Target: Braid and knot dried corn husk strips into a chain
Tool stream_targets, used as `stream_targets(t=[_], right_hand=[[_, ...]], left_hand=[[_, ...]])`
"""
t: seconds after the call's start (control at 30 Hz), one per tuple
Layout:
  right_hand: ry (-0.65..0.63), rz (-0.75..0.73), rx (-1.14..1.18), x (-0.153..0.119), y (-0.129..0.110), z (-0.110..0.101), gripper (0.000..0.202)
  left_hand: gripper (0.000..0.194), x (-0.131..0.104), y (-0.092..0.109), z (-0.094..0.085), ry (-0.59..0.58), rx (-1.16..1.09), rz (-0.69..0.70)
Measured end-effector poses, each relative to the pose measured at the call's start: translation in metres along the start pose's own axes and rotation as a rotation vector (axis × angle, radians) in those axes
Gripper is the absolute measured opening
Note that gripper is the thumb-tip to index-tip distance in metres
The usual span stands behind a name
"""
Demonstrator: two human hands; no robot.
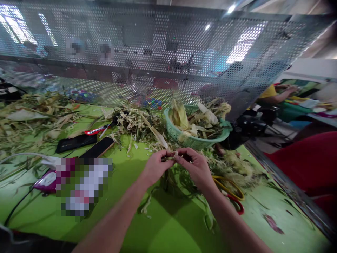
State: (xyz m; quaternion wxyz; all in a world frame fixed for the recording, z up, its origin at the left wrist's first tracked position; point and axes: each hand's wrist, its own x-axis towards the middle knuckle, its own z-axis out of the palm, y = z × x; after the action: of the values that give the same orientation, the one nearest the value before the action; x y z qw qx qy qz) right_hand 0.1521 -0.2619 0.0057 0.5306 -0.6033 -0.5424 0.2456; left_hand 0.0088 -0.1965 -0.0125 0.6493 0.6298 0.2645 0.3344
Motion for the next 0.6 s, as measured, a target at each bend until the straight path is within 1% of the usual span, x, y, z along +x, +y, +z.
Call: stream_targets(t=[0.2, 0.3, 0.4, 0.53, 0.6], right_hand=[[0.066, 0.019, 0.004, -0.0003, 0.0019, 0.0012, 0.019], [0.079, 0.048, 0.059, -0.0013, 0.0034, 0.0034, 0.020], [0.084, 0.069, 0.112, -0.0015, 0.0038, 0.0035, 0.021], [0.113, 0.033, 0.110, 0.0001, 0.0030, -0.0001, 0.018], [0.134, -0.001, 0.093, 0.0008, 0.0032, -0.0016, 0.016]], left_hand=[[0.018, 0.0018, -0.0036, -0.0003, -0.017, 0.000, 0.012], [0.017, 0.0013, -0.0026, 0.0002, -0.037, -0.027, 0.033], [0.019, 0.0004, -0.0021, 0.0017, -0.026, -0.046, 0.045], [0.029, 0.0002, -0.0027, 0.0042, -0.011, -0.194, -0.019], [0.027, 0.0004, -0.0028, 0.0047, -0.012, -0.192, -0.062]])
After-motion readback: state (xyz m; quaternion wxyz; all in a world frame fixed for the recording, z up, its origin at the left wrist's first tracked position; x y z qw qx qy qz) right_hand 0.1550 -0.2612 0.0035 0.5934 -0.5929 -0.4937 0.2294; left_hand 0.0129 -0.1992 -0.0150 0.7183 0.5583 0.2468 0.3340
